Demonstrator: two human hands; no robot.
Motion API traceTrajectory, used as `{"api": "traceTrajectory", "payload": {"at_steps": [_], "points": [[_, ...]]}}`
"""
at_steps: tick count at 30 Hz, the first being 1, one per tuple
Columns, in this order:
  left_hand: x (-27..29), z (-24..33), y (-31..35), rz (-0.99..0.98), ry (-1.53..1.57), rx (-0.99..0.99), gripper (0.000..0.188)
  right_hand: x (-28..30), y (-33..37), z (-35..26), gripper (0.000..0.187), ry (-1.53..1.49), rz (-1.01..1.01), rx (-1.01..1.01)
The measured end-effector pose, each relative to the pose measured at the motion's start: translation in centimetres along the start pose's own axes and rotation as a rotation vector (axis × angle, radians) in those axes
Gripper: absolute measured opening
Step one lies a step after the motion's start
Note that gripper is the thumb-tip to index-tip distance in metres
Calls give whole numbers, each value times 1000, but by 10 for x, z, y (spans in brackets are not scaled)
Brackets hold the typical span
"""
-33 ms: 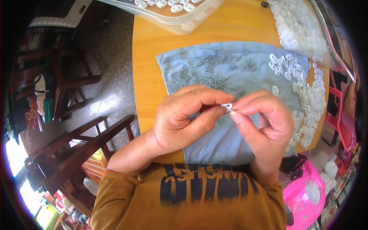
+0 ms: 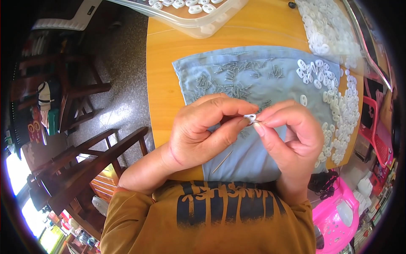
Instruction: Assembling small white plastic components by inserting metal pins into them.
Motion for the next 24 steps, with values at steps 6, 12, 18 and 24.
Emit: {"api": "traceTrajectory", "payload": {"at_steps": [6,12,18,24], "points": [[2,-2,1,24,28,57,22,0,0,-1,20,28,14,16],[0,-1,0,24,4,16,22,-1,-1,-3,21,91,1,58],[0,4,-2,10,-161,-112,23,-3,-1,-4,22,168,-12,97],[-2,7,-1,38,-222,-183,23,-2,-1,-2,20,147,-20,75]]}}
Point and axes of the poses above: each hand's wrist, its own y-axis away from the middle knuckle, its own x-axis out of the back of the hand, z = x × y, the point moved 6 cm from there along -y, towards the middle knuckle, and after that the axes turned 10 degrees about -y, right-handed, at the moved point
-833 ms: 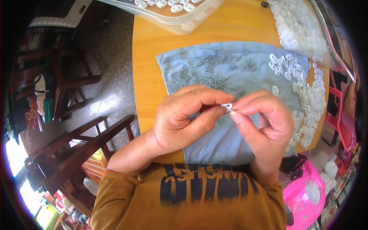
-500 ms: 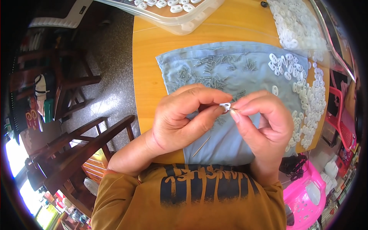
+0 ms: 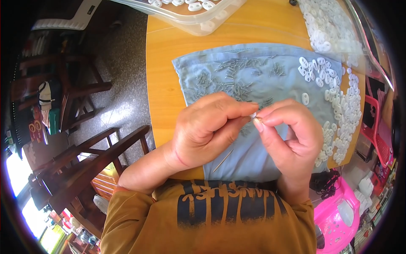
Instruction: Assembling small white plastic components by inserting metal pins into them.
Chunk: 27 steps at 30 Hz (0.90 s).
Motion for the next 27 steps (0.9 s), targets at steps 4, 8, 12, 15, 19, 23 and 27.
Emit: {"api": "traceTrajectory", "payload": {"at_steps": [4,8,12,15,19,23,27], "points": [[1,-1,1,1,26,9,24,0,1,2,19,-36,20,-12],[-1,-5,2,-28,142,86,23,0,2,3,18,-67,36,-20],[-3,-8,4,-40,260,178,22,1,2,4,18,-72,29,-7],[-3,-10,4,-31,265,153,22,0,1,3,19,-46,13,8],[-2,-8,3,-72,209,139,22,0,1,2,19,-18,30,38],[0,-9,5,-60,232,147,24,-2,-1,1,19,-2,42,37],[1,-9,5,-59,247,133,24,-2,-2,2,17,-4,62,5]]}}
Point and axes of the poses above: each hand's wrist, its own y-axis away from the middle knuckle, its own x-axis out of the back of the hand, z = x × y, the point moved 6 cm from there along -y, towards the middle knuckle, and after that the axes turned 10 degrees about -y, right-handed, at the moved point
